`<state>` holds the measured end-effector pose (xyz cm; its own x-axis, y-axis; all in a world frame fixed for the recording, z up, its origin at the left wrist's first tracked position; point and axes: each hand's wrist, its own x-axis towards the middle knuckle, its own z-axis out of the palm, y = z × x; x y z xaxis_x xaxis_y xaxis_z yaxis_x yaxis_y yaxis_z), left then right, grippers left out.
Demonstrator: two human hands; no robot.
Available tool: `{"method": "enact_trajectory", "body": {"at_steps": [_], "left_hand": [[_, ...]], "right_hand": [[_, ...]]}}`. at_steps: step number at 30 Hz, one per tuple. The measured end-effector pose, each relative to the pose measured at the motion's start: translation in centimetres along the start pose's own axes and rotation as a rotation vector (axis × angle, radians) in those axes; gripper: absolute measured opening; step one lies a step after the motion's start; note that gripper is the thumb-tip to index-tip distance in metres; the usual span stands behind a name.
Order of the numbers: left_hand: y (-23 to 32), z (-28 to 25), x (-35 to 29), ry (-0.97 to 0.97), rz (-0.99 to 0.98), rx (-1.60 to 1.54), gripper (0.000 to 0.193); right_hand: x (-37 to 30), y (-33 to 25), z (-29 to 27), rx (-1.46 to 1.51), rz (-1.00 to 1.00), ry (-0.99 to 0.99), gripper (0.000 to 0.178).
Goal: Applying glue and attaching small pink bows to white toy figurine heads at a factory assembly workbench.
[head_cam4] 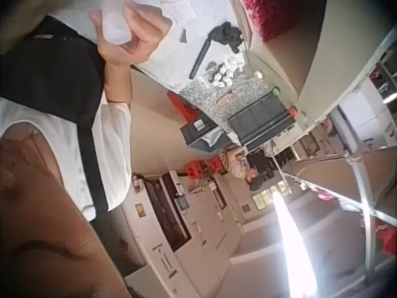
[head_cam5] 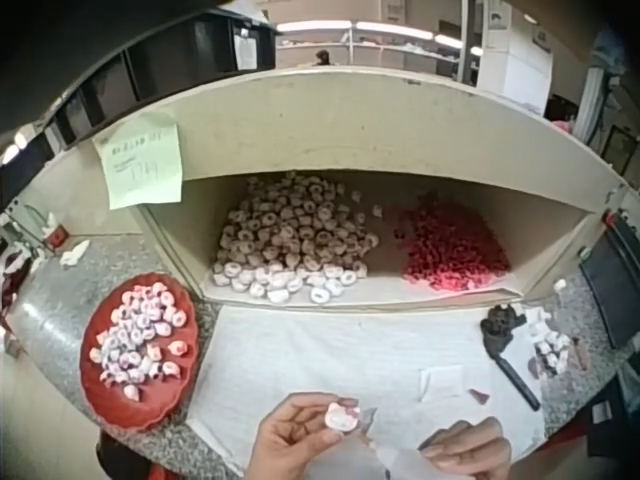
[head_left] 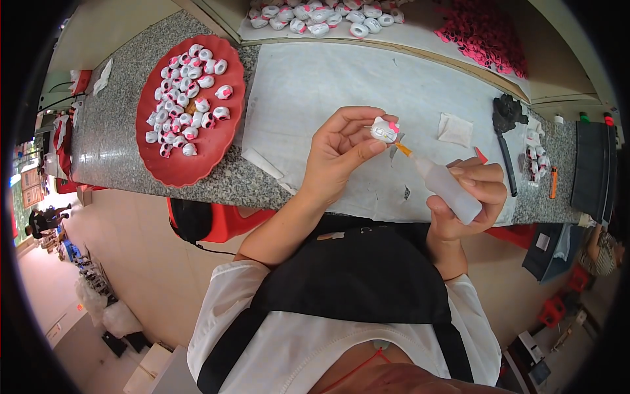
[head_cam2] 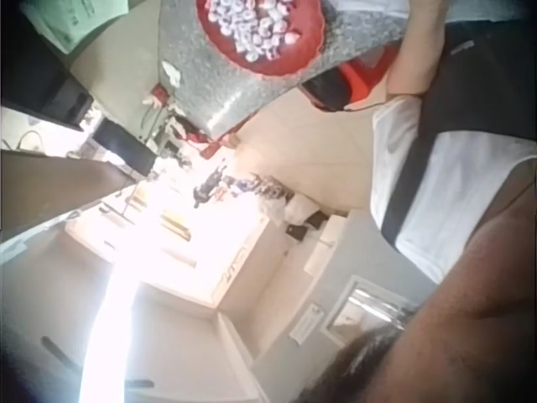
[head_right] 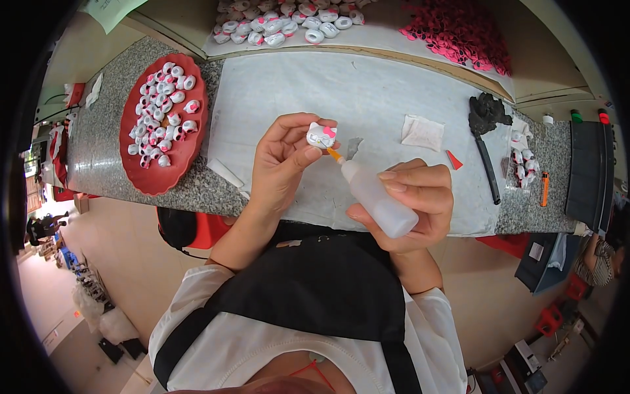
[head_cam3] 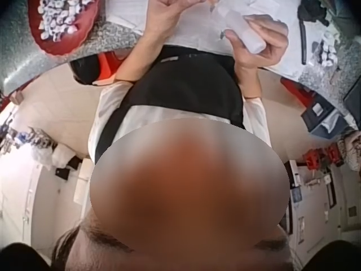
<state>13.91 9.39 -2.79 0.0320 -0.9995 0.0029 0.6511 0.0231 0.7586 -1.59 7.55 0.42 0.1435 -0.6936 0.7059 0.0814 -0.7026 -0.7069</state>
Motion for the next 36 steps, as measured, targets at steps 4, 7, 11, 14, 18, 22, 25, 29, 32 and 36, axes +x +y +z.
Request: {"method": "enact_trajectory", "body": {"at_steps": [4,7,11,14,18,22,25,29,32,36], "left_hand": [[-0.18,-0.09,-0.01,0.010,0.014,0.057,0.032],[-0.19,-0.13,-0.01,0.012,0.012,0.067,0.033],[-0.13,-0.05,0.00,0.003,0.002,0.035,0.034],[0.06,0.01,-0.07,-0.018,-0.009,0.048,0.034],[-0.04,-0.03,-0.05,-0.015,-0.025,0.056,0.034],[-0.05,0.08,-0.02,-0.020,-0.027,0.036,0.033],[-0.14,0.02,-0.02,-0.023,-0.026,0.013,0.032],[-0.09,0.16,-0.05,-0.021,-0.016,0.047,0.032],[-0.11,0.32,-0.11,-0.033,0.043,0.118,0.032],[-0.50,0.23,-0.19,-0.039,0.119,0.220,0.031]], "right_hand": [[-0.07,-0.01,-0.22,-0.001,0.000,-0.013,0.044],[-0.05,-0.09,-0.32,-0.014,0.003,-0.020,0.044],[-0.09,0.08,-0.34,-0.018,-0.019,0.026,0.043],[-0.14,0.12,-0.28,-0.014,-0.028,0.040,0.044],[-0.25,0.23,-0.27,-0.013,-0.035,0.036,0.044],[-0.28,0.27,-0.22,-0.002,-0.036,0.027,0.045],[-0.31,0.20,-0.34,-0.005,-0.020,0.002,0.046],[-0.35,0.18,-0.38,-0.011,-0.016,-0.003,0.047],[-0.30,0.16,-0.29,-0.016,-0.018,-0.004,0.047],[-0.22,0.12,-0.15,-0.012,-0.012,-0.017,0.047]]}}
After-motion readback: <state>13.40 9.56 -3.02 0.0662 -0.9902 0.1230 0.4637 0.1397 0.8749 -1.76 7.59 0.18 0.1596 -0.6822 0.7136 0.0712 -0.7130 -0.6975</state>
